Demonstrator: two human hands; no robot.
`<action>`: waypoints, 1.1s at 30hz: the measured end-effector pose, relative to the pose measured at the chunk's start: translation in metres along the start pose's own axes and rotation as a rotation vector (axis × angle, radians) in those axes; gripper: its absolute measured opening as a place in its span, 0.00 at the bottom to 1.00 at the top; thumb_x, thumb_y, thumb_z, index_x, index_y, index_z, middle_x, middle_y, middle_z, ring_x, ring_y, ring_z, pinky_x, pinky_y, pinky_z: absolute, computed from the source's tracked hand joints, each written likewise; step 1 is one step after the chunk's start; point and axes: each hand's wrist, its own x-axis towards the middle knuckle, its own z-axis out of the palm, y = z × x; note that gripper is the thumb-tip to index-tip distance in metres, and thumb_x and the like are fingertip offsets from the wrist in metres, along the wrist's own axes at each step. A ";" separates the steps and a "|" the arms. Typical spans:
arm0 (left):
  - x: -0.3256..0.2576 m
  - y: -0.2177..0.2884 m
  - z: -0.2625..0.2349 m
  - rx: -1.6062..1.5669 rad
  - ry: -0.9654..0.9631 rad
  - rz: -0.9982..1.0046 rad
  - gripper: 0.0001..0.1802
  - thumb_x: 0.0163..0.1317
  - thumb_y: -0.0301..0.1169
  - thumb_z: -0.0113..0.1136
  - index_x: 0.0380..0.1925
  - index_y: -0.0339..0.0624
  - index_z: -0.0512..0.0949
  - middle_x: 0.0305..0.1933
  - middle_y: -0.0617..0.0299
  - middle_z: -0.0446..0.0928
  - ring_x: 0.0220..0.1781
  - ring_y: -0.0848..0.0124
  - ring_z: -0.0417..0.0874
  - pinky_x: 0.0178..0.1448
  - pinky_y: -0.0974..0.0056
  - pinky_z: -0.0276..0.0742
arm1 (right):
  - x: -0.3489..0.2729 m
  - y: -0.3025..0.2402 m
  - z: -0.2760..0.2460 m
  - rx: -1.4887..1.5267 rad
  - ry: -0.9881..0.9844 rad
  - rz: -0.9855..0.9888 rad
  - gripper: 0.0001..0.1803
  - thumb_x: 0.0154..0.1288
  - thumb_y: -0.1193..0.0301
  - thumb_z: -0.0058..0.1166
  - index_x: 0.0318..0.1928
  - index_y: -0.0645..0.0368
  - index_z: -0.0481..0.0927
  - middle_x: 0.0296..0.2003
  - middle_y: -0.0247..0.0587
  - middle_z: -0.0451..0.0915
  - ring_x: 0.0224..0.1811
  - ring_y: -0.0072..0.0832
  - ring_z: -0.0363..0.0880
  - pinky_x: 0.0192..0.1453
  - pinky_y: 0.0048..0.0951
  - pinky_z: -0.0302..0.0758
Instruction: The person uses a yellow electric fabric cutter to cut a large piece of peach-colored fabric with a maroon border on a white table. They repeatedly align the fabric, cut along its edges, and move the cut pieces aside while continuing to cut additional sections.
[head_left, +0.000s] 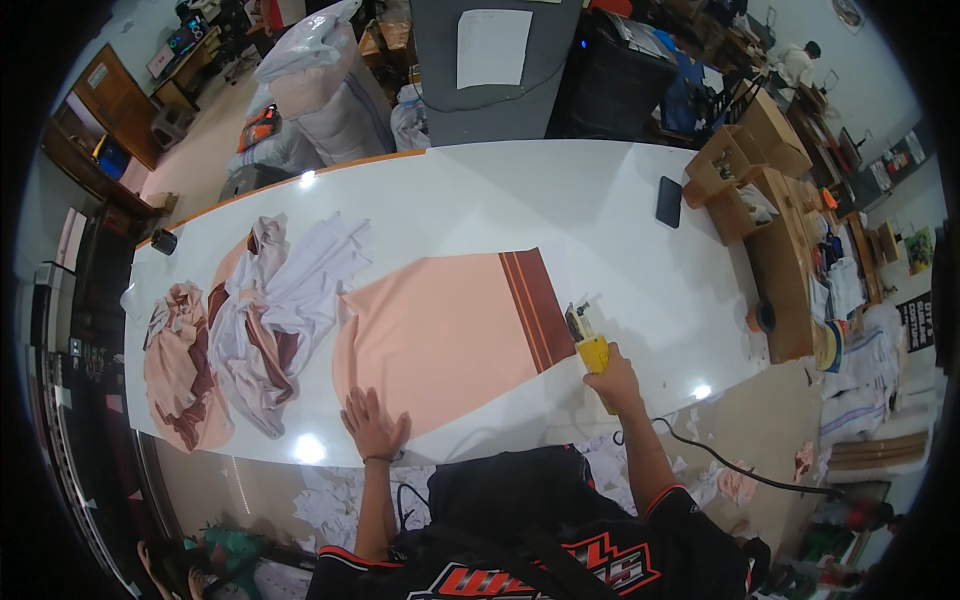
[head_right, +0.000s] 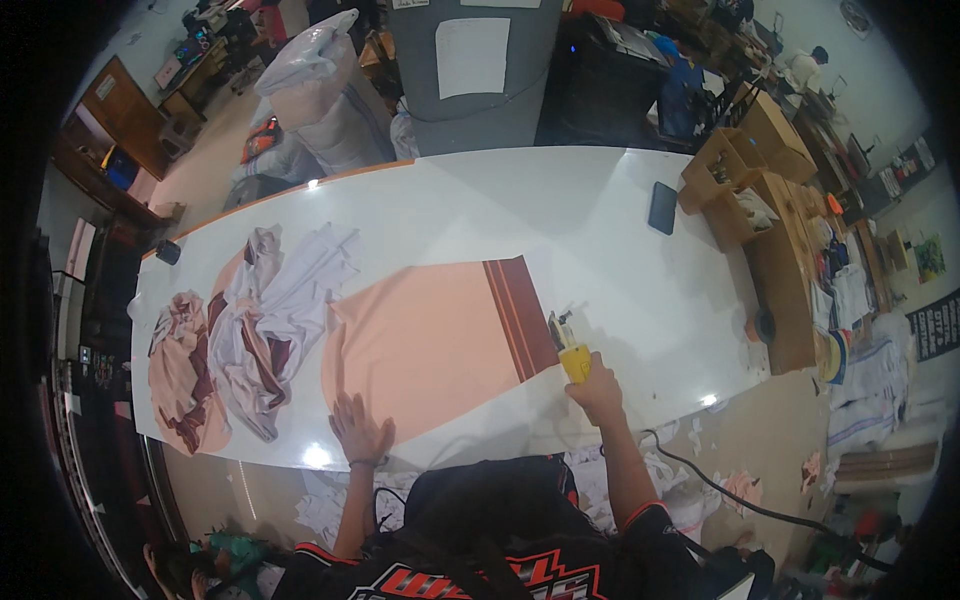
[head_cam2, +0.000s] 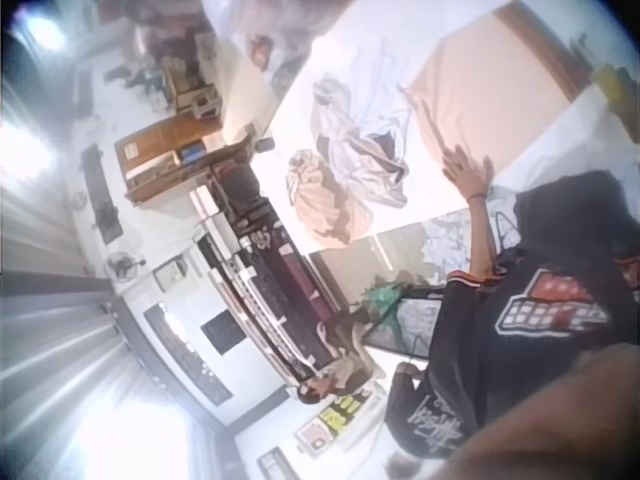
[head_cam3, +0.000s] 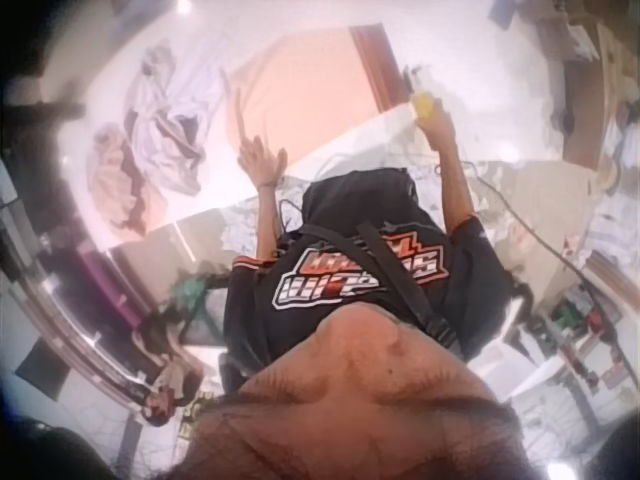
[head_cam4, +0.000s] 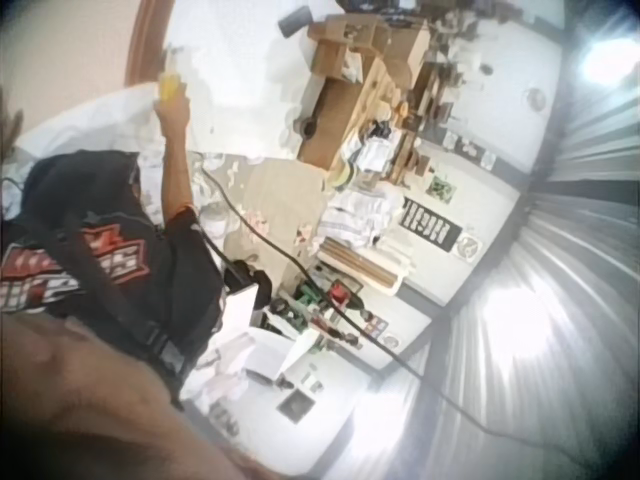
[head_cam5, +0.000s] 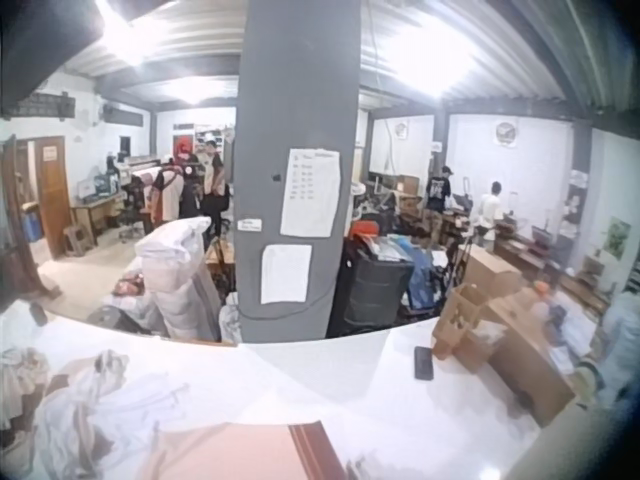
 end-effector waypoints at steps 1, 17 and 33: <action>0.000 0.001 -0.001 -0.004 0.007 0.006 0.53 0.59 0.63 0.64 0.78 0.46 0.63 0.85 0.39 0.51 0.86 0.38 0.49 0.84 0.30 0.40 | 0.005 -0.004 -0.002 -0.001 0.002 -0.004 0.38 0.50 0.59 0.70 0.60 0.57 0.69 0.49 0.65 0.83 0.53 0.63 0.84 0.56 0.57 0.81; 0.001 0.001 -0.004 -0.009 0.015 -0.010 0.53 0.57 0.63 0.66 0.78 0.48 0.64 0.84 0.40 0.53 0.86 0.39 0.50 0.84 0.31 0.42 | 0.100 -0.062 -0.007 -0.080 0.007 -0.050 0.43 0.47 0.57 0.74 0.63 0.56 0.70 0.51 0.60 0.84 0.57 0.57 0.84 0.61 0.53 0.82; 0.007 -0.010 0.017 0.064 -0.030 -0.041 0.54 0.57 0.68 0.66 0.74 0.42 0.68 0.84 0.37 0.53 0.84 0.37 0.53 0.81 0.30 0.48 | 0.199 -0.070 -0.007 0.462 -0.024 -0.401 0.17 0.53 0.67 0.69 0.44 0.60 0.86 0.28 0.42 0.85 0.32 0.35 0.87 0.39 0.40 0.83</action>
